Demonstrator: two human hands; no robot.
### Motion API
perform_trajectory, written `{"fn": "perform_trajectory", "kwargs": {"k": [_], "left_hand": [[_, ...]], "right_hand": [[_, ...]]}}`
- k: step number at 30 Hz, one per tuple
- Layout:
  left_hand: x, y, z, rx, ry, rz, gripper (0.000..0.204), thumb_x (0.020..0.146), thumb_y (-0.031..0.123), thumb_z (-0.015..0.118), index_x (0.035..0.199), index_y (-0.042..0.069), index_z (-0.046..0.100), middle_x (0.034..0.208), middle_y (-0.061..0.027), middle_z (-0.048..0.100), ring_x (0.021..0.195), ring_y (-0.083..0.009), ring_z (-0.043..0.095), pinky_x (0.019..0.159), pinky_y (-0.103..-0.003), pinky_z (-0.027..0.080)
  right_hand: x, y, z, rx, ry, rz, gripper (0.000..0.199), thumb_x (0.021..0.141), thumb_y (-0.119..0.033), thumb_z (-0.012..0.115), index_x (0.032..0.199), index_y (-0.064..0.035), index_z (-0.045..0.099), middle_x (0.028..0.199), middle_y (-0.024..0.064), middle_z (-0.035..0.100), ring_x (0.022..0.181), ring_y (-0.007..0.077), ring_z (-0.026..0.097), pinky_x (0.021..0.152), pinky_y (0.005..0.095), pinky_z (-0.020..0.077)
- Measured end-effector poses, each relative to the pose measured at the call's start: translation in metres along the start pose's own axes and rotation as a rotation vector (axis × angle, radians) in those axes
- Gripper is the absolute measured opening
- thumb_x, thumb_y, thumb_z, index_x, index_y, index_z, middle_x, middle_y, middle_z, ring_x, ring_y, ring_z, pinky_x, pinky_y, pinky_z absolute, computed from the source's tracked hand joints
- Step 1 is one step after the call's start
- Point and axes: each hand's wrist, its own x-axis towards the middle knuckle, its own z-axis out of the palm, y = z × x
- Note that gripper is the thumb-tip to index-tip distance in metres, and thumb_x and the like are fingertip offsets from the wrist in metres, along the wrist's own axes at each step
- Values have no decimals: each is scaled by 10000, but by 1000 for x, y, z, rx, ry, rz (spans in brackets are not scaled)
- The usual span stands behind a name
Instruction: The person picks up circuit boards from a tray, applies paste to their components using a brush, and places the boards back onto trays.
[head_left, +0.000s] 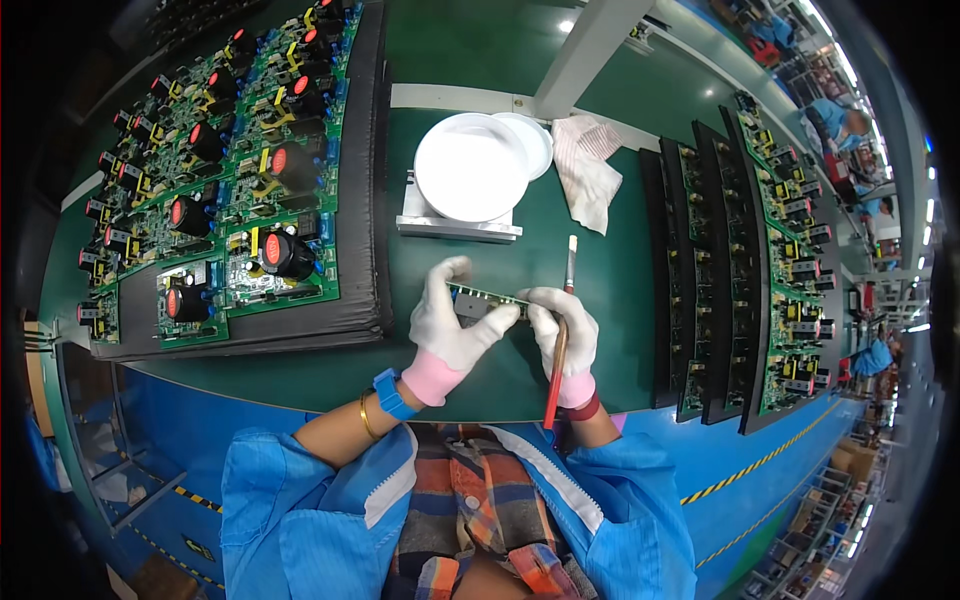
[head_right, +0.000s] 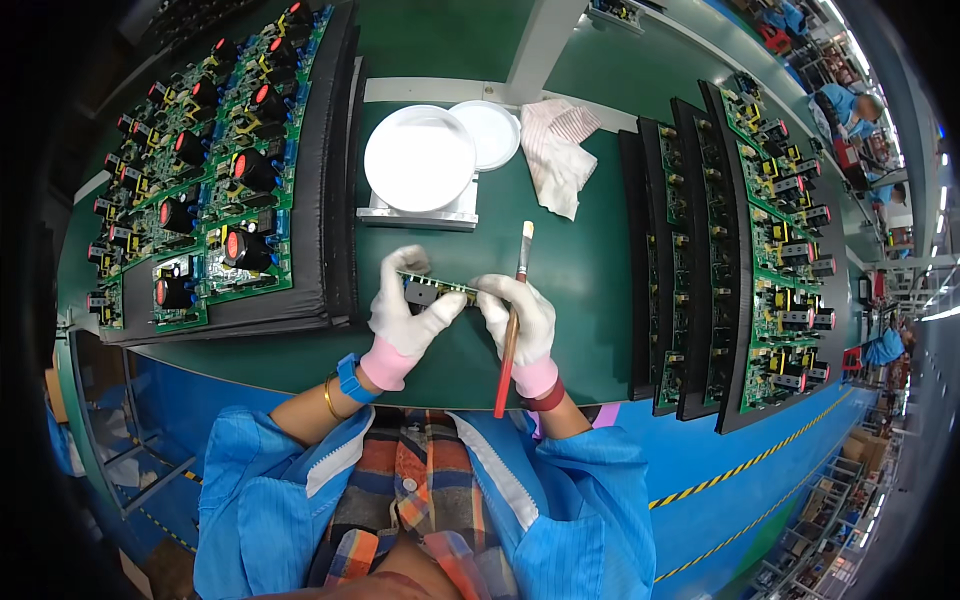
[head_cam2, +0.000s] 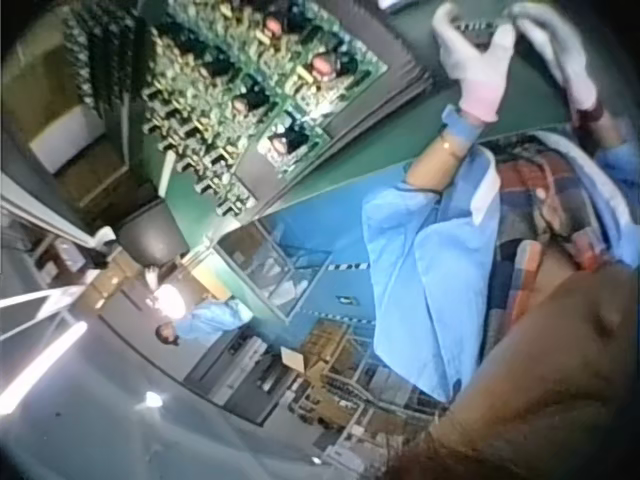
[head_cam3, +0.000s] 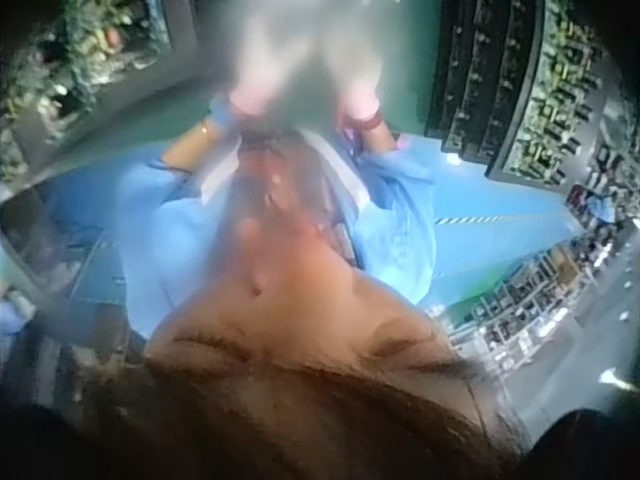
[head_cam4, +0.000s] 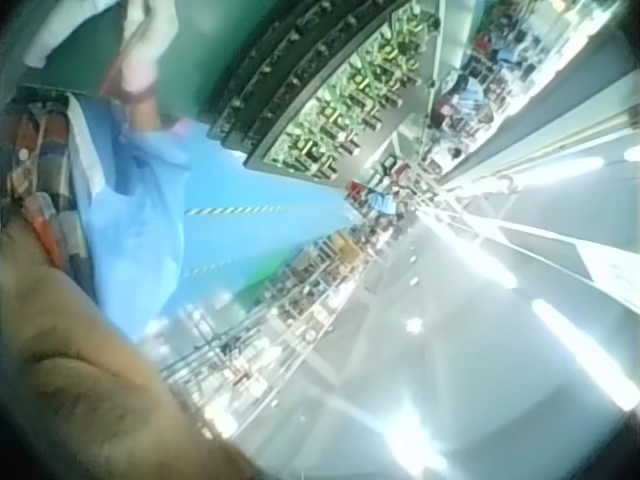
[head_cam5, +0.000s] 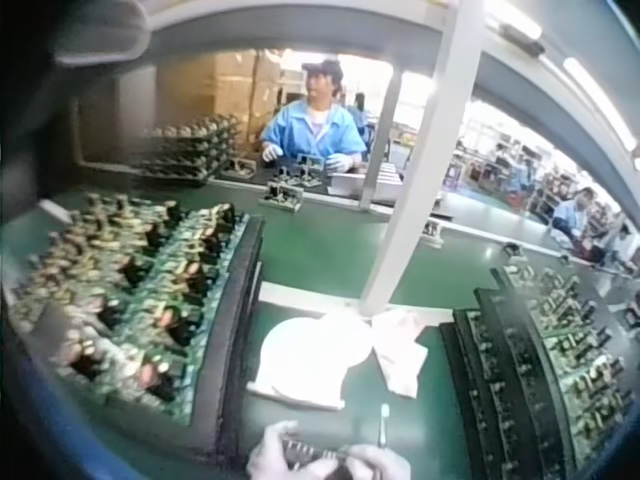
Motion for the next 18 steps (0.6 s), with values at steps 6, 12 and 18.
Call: {"fn": "perform_trajectory", "kwargs": {"k": [6,12,18], "left_hand": [[5,0,-1,128,-36,-11,620,589,359,785,1026,56,466,956,-116,573,887,-284,575,763,-384,461],[7,1,-15,174,-132,109,654,601,350,793,1076,55,453,969,-121,567,869,-230,590,755,-336,478],[20,-7,-36,76,-420,256,697,551,376,805,1096,95,474,1045,-96,556,1002,-295,553,842,-384,444]], "right_hand": [[9,-7,-11,108,50,63,187,789,-35,580,964,30,562,855,134,635,752,199,620,684,295,494],[33,-16,-34,611,15,60,388,899,-309,510,1027,56,539,860,149,589,695,186,586,629,299,490],[79,-62,-21,204,-197,182,219,821,-94,559,978,57,581,721,87,598,624,118,555,597,234,459]]}}
